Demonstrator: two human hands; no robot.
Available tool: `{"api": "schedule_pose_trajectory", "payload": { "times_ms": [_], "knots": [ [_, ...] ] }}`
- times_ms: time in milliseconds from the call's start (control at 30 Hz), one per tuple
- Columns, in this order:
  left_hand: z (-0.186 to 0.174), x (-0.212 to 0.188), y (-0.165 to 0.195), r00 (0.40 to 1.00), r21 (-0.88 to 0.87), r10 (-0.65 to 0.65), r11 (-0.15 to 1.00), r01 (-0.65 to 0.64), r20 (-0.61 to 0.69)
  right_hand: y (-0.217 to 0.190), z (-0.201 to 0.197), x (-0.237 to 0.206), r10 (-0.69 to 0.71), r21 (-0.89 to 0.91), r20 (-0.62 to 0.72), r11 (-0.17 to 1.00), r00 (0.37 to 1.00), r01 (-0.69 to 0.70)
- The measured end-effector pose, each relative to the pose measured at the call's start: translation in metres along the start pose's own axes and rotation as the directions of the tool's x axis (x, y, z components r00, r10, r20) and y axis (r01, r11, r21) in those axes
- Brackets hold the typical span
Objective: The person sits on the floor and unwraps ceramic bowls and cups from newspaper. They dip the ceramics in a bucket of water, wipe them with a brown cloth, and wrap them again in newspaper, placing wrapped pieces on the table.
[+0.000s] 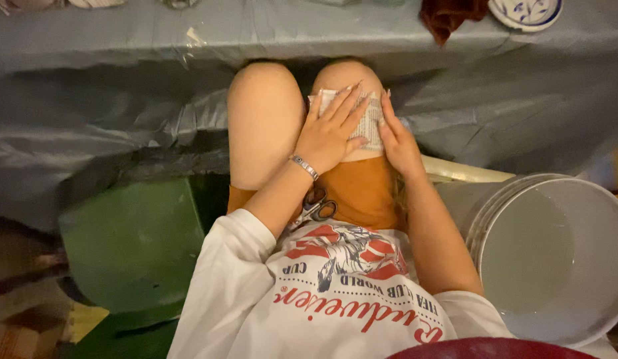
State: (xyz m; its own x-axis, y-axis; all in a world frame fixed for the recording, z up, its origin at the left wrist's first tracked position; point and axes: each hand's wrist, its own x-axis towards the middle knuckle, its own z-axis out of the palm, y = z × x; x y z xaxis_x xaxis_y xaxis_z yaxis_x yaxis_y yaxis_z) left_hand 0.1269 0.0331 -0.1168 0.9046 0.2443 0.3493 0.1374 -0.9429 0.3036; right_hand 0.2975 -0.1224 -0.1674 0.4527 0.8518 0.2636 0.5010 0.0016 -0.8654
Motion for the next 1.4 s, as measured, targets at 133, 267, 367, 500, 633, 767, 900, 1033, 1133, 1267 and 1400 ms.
{"api": "schedule_pose_trajectory", "payload": {
  "times_ms": [133,267,367,500,633,767,900,1033,1133,1267,1400],
  "knots": [
    [0.000,0.003,-0.001,0.999,0.053,0.031,0.998,-0.030,-0.016,0.013,0.011,-0.004,0.228,0.330,-0.079,0.924,0.970,-0.190],
    [-0.001,0.000,0.003,0.997,0.131,0.070,0.989,-0.074,0.038,0.005,-0.011,-0.015,0.492,0.444,-0.118,0.803,0.863,-0.397],
    [-0.008,-0.010,0.014,0.991,0.162,0.110,0.979,-0.121,0.072,-0.004,-0.038,-0.020,0.433,0.467,0.011,0.795,0.902,-0.387],
    [-0.035,-0.025,0.021,0.995,0.084,0.093,0.992,-0.091,-0.028,-0.025,-0.055,-0.021,0.502,0.335,0.101,0.796,0.859,-0.505],
    [-0.075,-0.019,0.021,0.989,-0.134,-0.037,0.991,0.018,-0.142,-0.075,-0.081,-0.022,0.254,0.293,-0.161,0.935,0.954,-0.199],
    [-0.109,0.013,0.022,0.929,-0.472,-0.181,0.881,0.007,-0.324,-0.137,-0.111,0.012,-0.151,0.010,-0.409,0.986,0.900,0.169],
    [-0.123,0.055,0.029,0.850,-0.634,-0.231,0.759,-0.146,-0.473,-0.191,-0.127,0.102,-0.507,-0.652,-0.168,0.701,0.845,0.291],
    [-0.127,0.110,0.030,0.623,-0.697,-0.387,0.607,-0.383,-0.679,-0.225,-0.127,0.211,-0.452,-0.814,-0.010,0.521,0.892,0.255],
    [-0.125,0.143,0.021,0.525,-0.733,-0.511,0.472,-0.489,-0.680,-0.219,-0.119,0.293,-0.272,-0.891,-0.010,0.438,0.962,0.115],
    [-0.121,0.161,0.001,0.387,-0.717,-0.666,0.331,-0.613,-0.638,-0.172,-0.104,0.372,-0.230,-0.932,0.032,0.344,0.973,0.112],
    [-0.130,0.153,-0.022,0.365,-0.651,-0.540,0.651,-0.390,-0.759,-0.116,-0.094,0.436,-0.519,-0.957,0.133,0.154,0.844,0.245]
  ]
}}
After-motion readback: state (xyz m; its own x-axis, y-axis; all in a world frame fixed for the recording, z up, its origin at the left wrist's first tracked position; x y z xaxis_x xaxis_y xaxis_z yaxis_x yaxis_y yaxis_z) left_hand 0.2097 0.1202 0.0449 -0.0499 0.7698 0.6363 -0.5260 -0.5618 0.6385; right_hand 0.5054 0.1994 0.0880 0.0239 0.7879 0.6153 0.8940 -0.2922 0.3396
